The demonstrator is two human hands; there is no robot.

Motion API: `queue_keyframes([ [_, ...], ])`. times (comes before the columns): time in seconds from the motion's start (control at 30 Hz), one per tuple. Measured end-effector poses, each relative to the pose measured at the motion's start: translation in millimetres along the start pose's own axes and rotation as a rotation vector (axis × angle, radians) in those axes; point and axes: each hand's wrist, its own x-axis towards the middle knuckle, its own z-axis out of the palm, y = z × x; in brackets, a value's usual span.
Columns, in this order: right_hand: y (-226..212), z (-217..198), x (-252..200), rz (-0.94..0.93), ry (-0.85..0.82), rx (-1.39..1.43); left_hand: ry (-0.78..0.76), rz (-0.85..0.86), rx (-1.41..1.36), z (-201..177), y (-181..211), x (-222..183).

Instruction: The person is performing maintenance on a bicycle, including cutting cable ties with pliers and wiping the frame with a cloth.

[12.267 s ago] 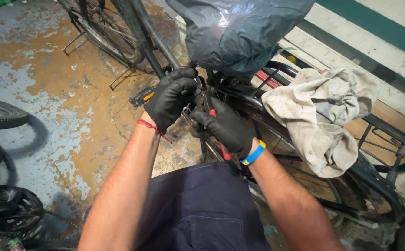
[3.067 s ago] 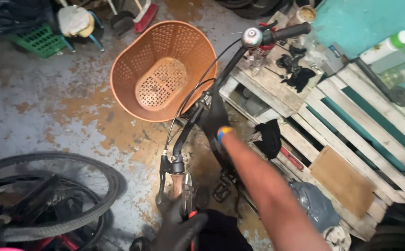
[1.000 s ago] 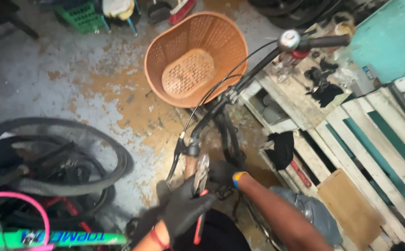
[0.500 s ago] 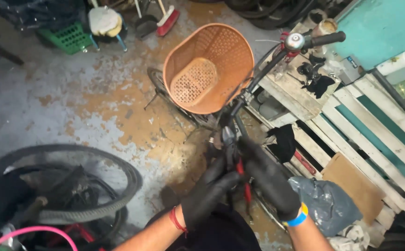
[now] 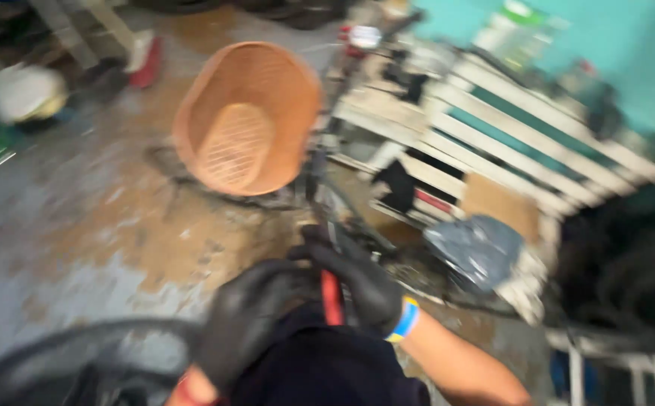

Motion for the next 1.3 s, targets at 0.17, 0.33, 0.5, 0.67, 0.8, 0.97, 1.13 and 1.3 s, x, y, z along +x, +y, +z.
queue_keyframes([
  [0.17, 17.1, -7.5, 6.5, -0.051, 0.173, 0.649, 0.181, -0.712, -0.317, 30.7, 55.5, 15.7],
  [0.33, 14.0, -38.3, -50.4, -0.343, 0.206, 0.165, -0.35, -0.255, -0.174, 93.3, -8.0, 27.5],
  [0.5, 54.0, -117.0, -84.1, -0.445, 0.134, -0.295, -0.535, -0.191, -0.201, 155.8, -14.8, 39.1],
  [0.67, 173.4, -295.3, -60.6, -0.47, 0.663, -0.54, -0.611, -0.44, 0.191, 222.4, -5.9, 45.2],
  [0.8, 247.9, -478.2, -48.1, -0.487, 0.929, -0.033, -0.562, -0.472, 0.173, 279.9, -28.4, 54.5],
  [0.97, 356.3, -655.3, -37.2, -0.033, 1.345, -0.518, -0.479, -0.614, -0.044, 335.7, -20.8, 64.6],
  [1.13, 337.1, -671.9, -21.3, 0.092, 0.944, -0.801, -0.292, -0.734, -0.114, 365.0, -11.5, 64.1],
  [1.3, 321.5, -641.5, -15.6, -0.245, 0.845, -0.168, -0.22, -0.728, -0.135, 372.8, -12.4, 65.6],
])
